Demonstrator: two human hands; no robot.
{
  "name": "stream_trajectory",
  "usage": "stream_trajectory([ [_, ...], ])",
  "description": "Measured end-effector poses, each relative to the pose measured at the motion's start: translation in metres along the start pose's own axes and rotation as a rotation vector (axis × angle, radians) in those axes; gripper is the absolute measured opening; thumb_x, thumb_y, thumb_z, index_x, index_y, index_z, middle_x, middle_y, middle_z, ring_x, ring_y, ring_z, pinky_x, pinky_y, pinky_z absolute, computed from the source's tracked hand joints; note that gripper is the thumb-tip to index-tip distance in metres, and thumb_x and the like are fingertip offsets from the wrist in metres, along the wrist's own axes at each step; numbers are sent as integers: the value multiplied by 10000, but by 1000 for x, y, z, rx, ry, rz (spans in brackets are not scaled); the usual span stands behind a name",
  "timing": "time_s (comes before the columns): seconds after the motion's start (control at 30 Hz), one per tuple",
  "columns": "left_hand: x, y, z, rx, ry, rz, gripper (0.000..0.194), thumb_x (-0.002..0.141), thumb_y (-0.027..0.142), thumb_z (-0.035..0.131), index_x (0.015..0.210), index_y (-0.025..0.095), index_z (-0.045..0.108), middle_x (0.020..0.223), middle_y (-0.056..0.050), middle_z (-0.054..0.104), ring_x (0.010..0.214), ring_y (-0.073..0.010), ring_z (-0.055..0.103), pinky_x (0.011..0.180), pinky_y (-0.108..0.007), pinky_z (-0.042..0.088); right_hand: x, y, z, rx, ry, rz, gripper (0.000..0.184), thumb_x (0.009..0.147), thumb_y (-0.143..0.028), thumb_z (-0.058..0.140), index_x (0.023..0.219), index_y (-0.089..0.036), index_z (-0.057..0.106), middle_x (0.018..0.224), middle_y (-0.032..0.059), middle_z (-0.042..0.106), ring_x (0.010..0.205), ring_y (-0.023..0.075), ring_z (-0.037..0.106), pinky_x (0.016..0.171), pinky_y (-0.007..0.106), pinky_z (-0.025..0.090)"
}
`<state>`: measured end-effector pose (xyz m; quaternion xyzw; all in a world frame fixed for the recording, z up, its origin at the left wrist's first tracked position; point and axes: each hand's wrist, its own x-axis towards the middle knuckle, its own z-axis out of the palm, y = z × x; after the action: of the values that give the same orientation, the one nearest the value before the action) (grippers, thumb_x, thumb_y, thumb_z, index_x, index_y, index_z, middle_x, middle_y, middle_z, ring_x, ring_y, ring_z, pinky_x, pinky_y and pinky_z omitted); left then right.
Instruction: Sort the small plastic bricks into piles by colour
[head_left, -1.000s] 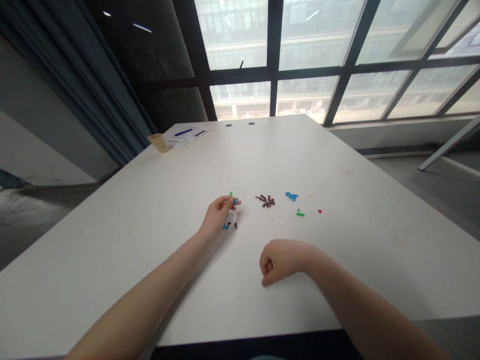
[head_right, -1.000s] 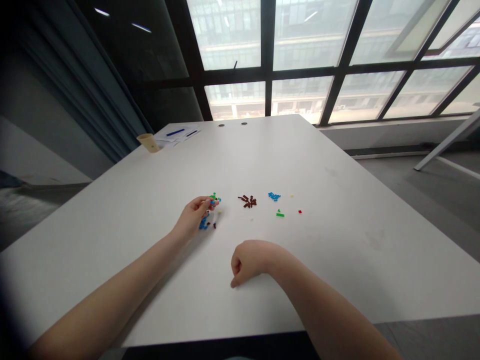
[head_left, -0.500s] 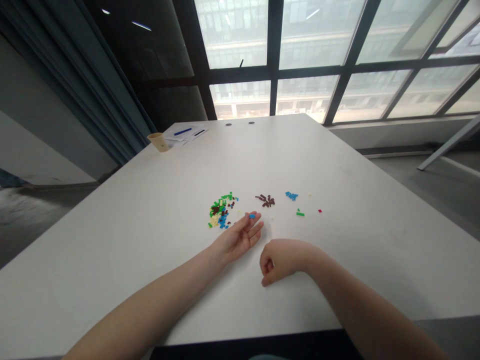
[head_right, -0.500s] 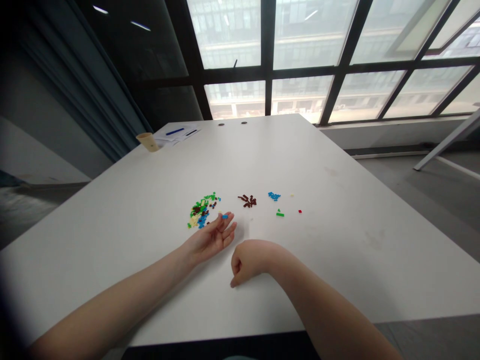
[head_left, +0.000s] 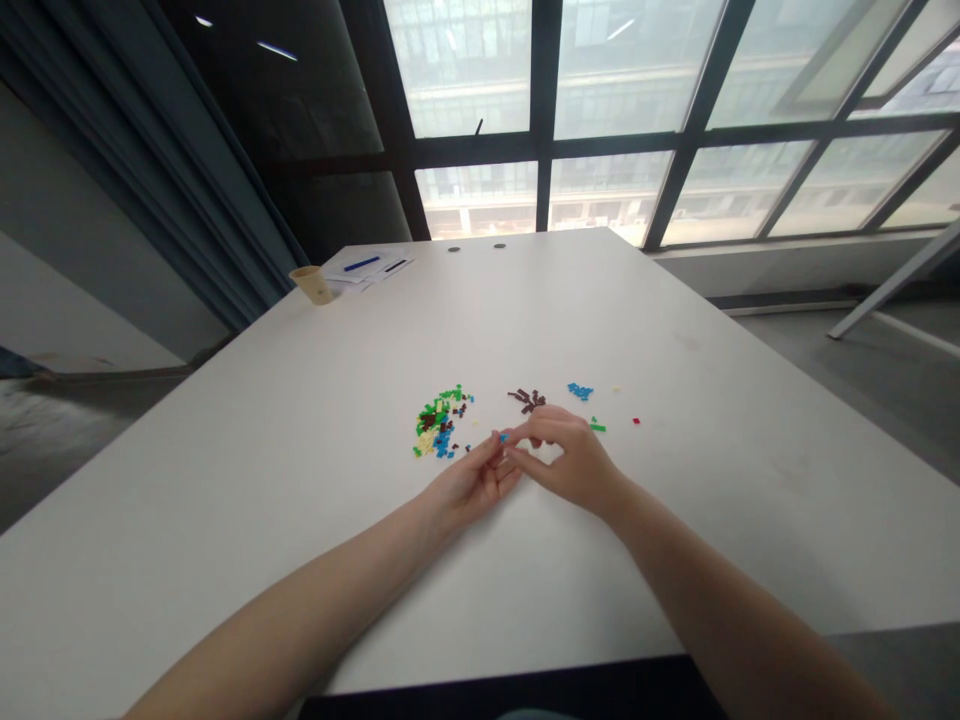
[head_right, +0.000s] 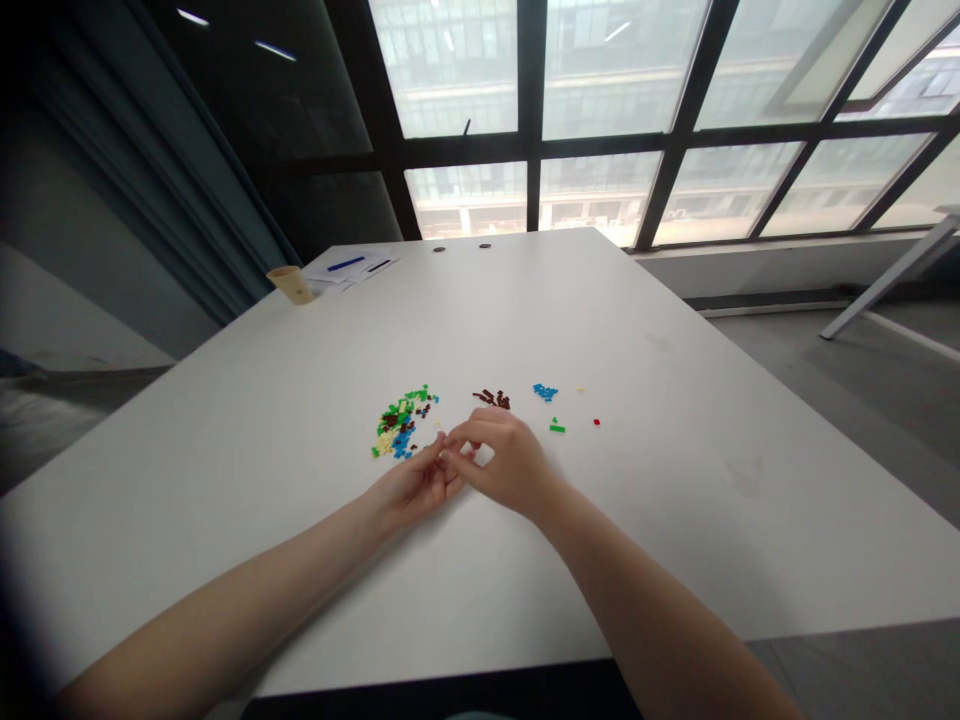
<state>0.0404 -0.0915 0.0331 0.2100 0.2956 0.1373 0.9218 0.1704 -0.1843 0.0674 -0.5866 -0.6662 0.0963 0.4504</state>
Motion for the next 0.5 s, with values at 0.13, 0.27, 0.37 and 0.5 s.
stream_trajectory([
  [0.13,-1,-2,-1,10,14,-19,80,846,194,532,854,153,600,821,-8,681,753,-107,647,752,-237,494,2,9,1,-205,102,-18,151,772,-216,580,883,-210,682,748,26,609,767,142,551,738,264,418],
  [0.27,-1,-2,-2,26,39,16,42,826,173,557,810,150,588,765,-6,674,721,-101,641,743,-227,494,1,11,2,-255,36,-53,130,795,-223,565,832,-213,688,719,20,605,747,137,539,709,251,411],
  [0.37,0,-3,-1,38,60,25,67,840,169,533,814,145,590,781,-16,676,735,-106,642,748,-229,497,2,9,3,-275,2,-41,134,798,-209,550,826,-205,681,743,24,610,768,137,537,718,247,405],
  [0.5,0,-3,-1,94,48,41,72,830,180,550,864,141,600,847,-40,673,762,-107,638,746,-223,497,5,10,0,-302,-50,27,148,803,-215,524,826,-199,670,793,34,614,810,139,544,753,240,397],
])
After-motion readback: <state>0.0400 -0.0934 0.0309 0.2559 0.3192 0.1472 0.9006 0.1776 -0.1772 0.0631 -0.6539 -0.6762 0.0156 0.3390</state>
